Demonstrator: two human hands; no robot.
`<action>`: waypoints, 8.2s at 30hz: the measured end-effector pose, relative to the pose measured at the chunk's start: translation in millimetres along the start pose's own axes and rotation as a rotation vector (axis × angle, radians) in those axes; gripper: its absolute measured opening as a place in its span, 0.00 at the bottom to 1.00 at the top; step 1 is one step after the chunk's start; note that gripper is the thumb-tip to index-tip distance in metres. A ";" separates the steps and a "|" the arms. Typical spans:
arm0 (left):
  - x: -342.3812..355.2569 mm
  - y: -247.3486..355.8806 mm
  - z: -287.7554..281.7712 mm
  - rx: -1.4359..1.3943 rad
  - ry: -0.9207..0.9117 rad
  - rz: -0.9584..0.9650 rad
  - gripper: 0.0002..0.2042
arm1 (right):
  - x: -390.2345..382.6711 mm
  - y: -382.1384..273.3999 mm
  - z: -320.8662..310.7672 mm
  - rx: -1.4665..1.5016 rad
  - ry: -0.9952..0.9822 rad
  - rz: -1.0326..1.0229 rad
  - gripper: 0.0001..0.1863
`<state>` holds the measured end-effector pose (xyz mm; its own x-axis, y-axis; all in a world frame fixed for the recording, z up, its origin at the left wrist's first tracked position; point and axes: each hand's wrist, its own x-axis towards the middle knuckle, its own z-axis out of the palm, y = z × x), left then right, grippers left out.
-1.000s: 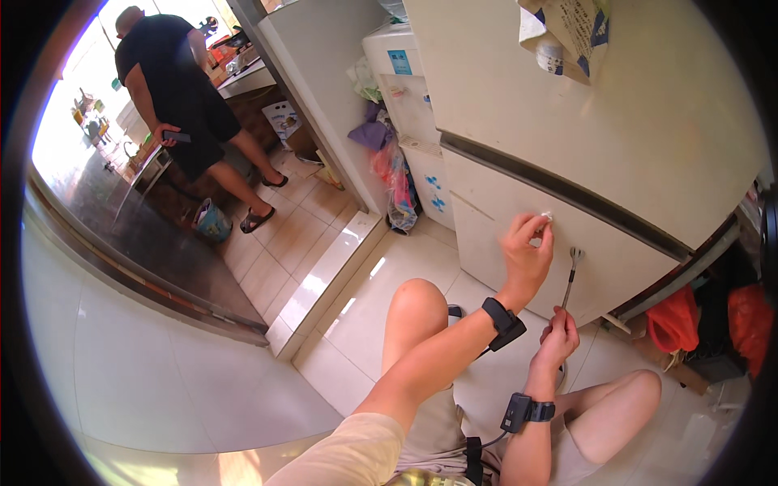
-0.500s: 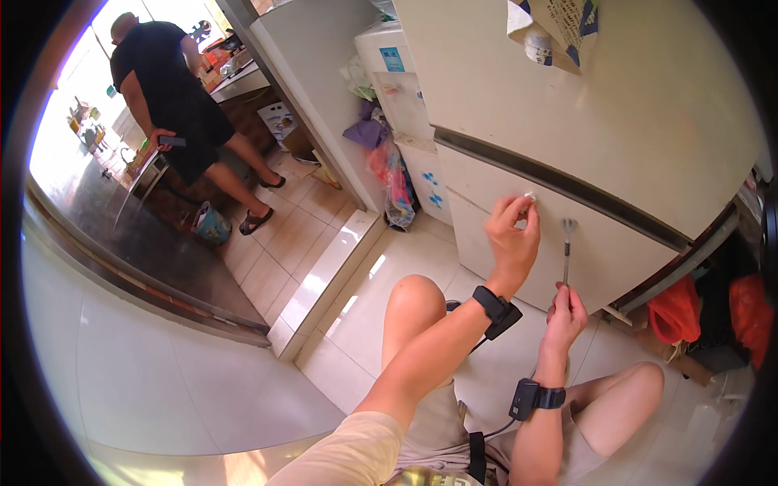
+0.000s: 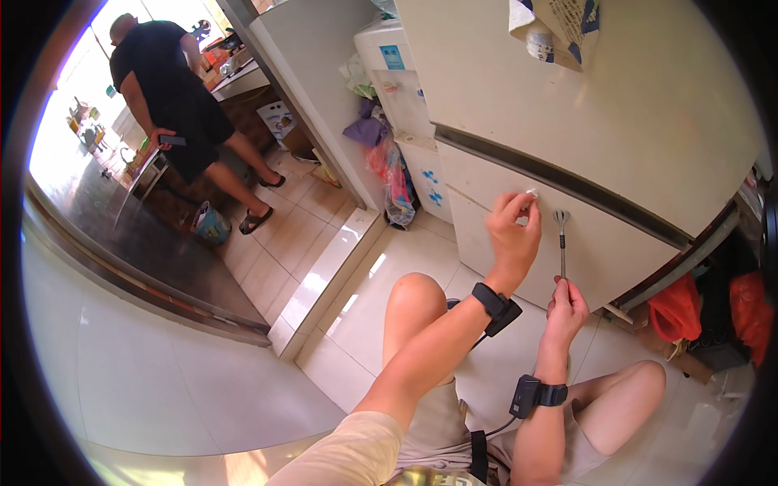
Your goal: The person is using a screwdriver to fix or attach a small plastic component to a refrigerator door.
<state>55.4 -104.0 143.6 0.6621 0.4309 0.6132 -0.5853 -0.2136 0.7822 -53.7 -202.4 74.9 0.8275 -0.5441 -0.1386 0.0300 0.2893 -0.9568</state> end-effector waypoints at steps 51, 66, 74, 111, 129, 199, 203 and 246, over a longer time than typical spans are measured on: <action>-13.9 -6.5 1.1 0.148 0.006 0.140 0.05 | -6.5 -5.0 -26.0 0.038 0.009 0.166 0.11; -13.7 -15.5 -0.4 0.115 -0.025 0.185 0.06 | -5.2 7.2 -36.7 -0.144 0.103 0.012 0.12; -0.7 -3.0 -2.5 0.083 0.051 0.207 0.06 | 11.2 23.7 -37.4 -0.146 0.122 -0.027 0.12; 5.1 -9.0 -5.1 0.020 0.002 0.059 0.05 | -7.4 -7.7 -7.9 -0.015 0.053 0.085 0.11; 1.2 -8.1 -8.4 0.039 -0.054 0.079 0.05 | -15.9 -19.4 2.8 0.075 0.071 0.014 0.09; -45.1 84.5 111.4 0.121 -0.742 0.784 0.07 | 6.6 -19.6 -47.6 0.331 0.299 -0.016 0.12; -59.9 96.9 135.2 0.126 -0.835 0.893 0.06 | 2.3 4.6 -56.9 0.454 0.410 0.068 0.13; -40.6 -15.1 24.7 0.264 -0.677 0.584 0.08 | 4.7 83.4 -46.3 0.120 0.234 0.090 0.09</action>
<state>48.9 -140.0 109.7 0.4766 -0.3928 0.7865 -0.8413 -0.4634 0.2783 -73.3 -217.3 -17.4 0.6781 -0.6752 -0.2903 0.0397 0.4280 -0.9029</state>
